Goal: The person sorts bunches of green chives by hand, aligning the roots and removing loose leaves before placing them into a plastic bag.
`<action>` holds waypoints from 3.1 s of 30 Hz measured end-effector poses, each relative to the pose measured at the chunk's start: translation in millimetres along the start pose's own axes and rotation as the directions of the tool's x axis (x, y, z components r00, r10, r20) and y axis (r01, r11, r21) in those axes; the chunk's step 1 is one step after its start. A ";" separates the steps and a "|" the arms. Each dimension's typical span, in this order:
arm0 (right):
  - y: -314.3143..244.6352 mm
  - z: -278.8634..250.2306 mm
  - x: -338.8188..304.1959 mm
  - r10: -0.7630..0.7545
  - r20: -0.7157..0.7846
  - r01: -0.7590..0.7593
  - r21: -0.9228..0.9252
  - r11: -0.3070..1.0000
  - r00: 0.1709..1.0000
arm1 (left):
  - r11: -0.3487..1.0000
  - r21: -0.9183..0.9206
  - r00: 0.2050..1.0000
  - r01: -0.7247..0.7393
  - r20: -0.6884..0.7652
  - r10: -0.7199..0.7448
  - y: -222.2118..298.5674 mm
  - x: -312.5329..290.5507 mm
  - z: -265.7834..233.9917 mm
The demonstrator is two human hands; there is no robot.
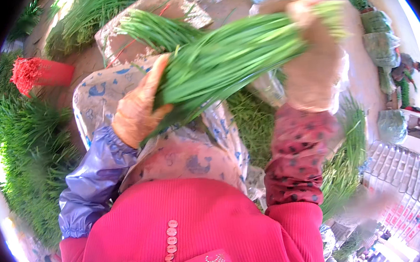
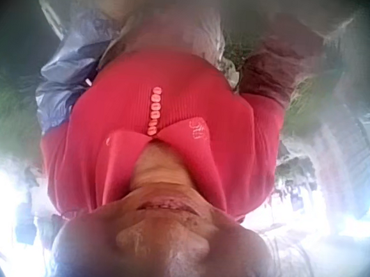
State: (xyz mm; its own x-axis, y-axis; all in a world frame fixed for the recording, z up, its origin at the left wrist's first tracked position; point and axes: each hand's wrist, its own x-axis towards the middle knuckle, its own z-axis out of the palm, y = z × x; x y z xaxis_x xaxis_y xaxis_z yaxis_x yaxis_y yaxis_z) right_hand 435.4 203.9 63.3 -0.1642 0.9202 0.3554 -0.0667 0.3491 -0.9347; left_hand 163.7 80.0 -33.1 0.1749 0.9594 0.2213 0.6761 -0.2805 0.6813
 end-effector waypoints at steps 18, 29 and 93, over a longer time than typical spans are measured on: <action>-104.2 -47.2 125.1 -0.266 0.078 0.272 -0.462 0.844 0.961 | 0.978 0.196 0.976 0.066 0.192 -0.104 -42.4 -10.4 -55.6; -102.5 51.8 96.7 -0.262 0.209 0.287 -0.099 0.953 0.942 | 0.933 0.058 0.920 -0.355 -0.154 0.360 65.7 80.9 -65.4; -47.2 157.0 53.8 0.109 0.484 0.139 -0.447 0.883 0.868 | -0.055 -0.961 0.958 0.272 0.265 0.108 4.2 52.2 -68.5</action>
State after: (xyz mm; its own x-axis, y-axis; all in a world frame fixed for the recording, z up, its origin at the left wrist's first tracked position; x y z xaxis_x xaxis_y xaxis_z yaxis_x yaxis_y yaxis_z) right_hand 275.3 209.1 127.2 -0.6262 0.7512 0.2090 0.3587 0.5155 -0.7782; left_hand 126.7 126.9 29.1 0.4301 0.8972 0.1006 -0.6770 0.2468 0.6934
